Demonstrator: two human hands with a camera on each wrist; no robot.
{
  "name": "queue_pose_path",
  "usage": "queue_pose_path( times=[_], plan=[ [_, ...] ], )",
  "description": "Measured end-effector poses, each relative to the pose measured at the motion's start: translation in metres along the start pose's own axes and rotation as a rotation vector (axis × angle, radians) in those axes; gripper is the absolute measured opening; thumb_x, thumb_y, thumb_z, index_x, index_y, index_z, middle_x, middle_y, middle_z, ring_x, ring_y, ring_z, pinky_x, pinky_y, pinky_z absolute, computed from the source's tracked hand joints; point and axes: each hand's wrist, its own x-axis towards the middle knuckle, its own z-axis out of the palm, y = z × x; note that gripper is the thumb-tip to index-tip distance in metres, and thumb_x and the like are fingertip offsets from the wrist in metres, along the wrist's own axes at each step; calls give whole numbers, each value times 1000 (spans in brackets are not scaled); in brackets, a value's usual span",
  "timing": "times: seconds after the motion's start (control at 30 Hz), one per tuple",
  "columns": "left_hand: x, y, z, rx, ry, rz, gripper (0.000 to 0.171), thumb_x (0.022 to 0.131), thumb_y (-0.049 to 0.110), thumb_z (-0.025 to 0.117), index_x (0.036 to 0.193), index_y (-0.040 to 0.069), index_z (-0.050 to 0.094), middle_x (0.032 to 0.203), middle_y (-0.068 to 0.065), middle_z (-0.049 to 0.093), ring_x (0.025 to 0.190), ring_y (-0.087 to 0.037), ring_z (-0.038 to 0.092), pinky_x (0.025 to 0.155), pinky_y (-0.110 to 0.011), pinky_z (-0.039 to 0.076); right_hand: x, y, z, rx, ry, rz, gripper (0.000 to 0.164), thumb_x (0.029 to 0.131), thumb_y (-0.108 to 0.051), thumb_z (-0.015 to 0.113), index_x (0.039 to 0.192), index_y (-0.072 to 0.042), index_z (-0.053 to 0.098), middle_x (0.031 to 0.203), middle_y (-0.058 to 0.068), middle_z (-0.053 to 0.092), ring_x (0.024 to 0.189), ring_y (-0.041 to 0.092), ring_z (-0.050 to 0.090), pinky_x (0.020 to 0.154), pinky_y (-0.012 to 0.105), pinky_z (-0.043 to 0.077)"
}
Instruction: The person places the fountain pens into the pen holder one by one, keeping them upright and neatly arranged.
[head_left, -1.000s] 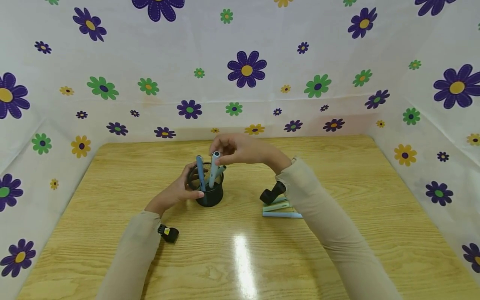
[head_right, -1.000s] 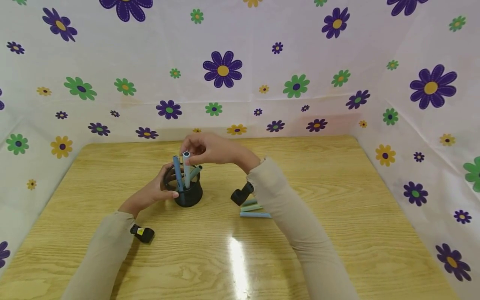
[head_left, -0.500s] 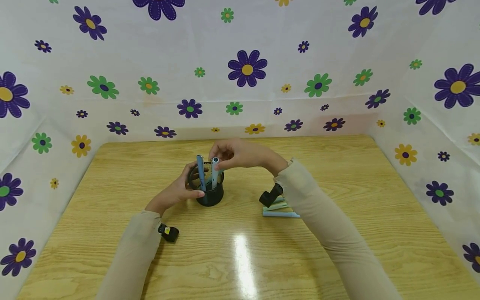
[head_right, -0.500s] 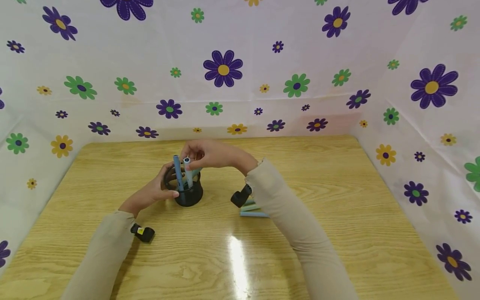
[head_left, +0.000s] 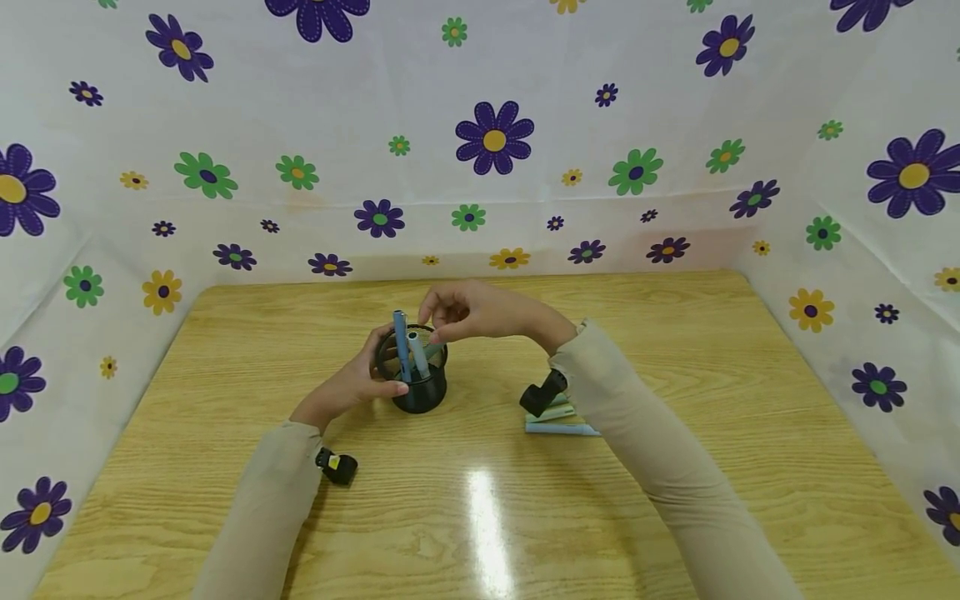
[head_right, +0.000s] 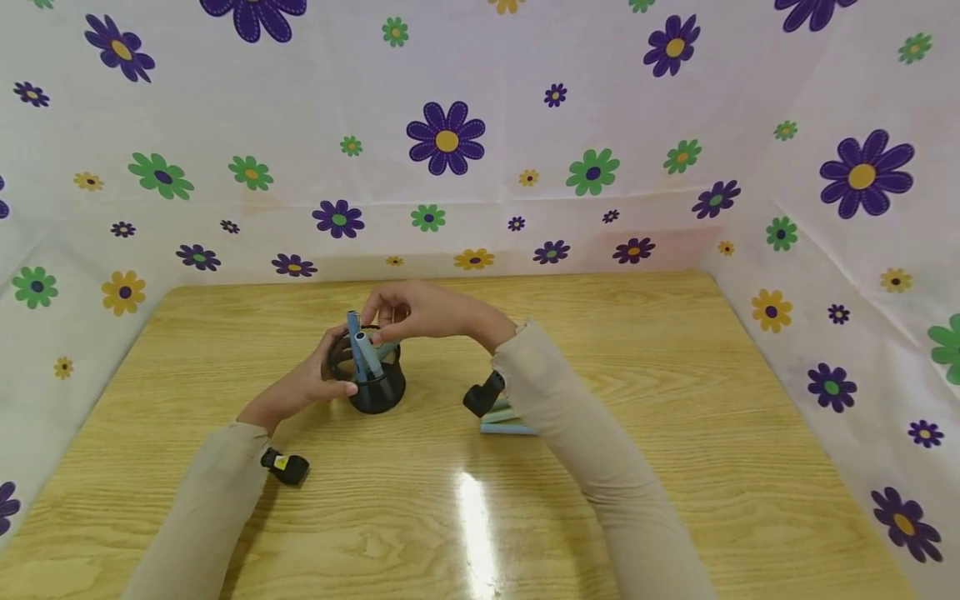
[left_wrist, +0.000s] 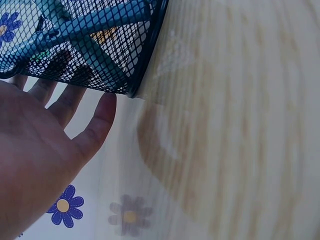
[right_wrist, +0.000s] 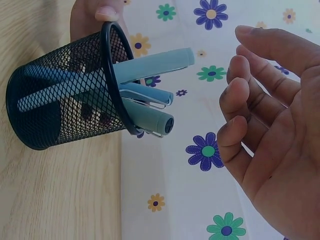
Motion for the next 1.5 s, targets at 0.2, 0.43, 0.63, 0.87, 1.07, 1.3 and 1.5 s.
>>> queue_pose_path(
  times=[0.2,0.43,0.63,0.87,1.07,1.3,1.5],
  plan=[
    [0,-1,0,27,14,6,93,84,25,72,151,19,8,154,-22,25,138,-43,30,109,-61,26,-7,1,-3,-14,15,2,25,92,-9,63,113,3,58,82,1,55,72,14,48,66,25,43],
    [0,-4,0,47,10,68,91,86,21,71,152,16,9,154,-22,26,132,-41,34,104,-51,31,-23,6,-12,16,26,29,23,93,-8,62,114,-1,58,84,0,53,72,12,48,68,25,43],
    [-2,-3,-2,60,17,58,89,87,19,70,152,16,9,155,-21,24,128,-37,38,100,-42,34,-37,10,-23,-6,55,76,24,92,-10,63,114,-3,58,84,1,53,73,13,48,68,25,43],
    [-2,-3,-1,64,19,52,90,86,19,70,153,17,9,155,-21,25,131,-38,35,100,-41,34,-59,18,-34,-46,89,122,24,92,-10,63,113,-1,59,84,3,54,73,13,48,67,24,43],
    [-2,-3,-1,68,17,43,91,86,21,70,153,18,9,156,-21,25,131,-39,36,100,-41,33,-83,29,-40,-37,110,171,23,93,-9,62,114,0,57,85,4,55,72,11,49,68,24,45],
    [-1,-3,-1,62,13,51,90,87,18,70,153,19,9,156,-20,24,131,-38,37,101,-41,34,-107,41,-43,-32,143,204,22,93,-8,61,113,1,57,86,5,55,72,11,49,68,25,45],
    [-2,-3,-1,61,13,52,90,86,20,70,153,19,9,156,-20,25,133,-39,35,101,-42,33,-120,52,-39,-38,152,233,22,93,-12,62,112,-1,58,86,5,55,74,11,49,67,24,44]
  ],
)
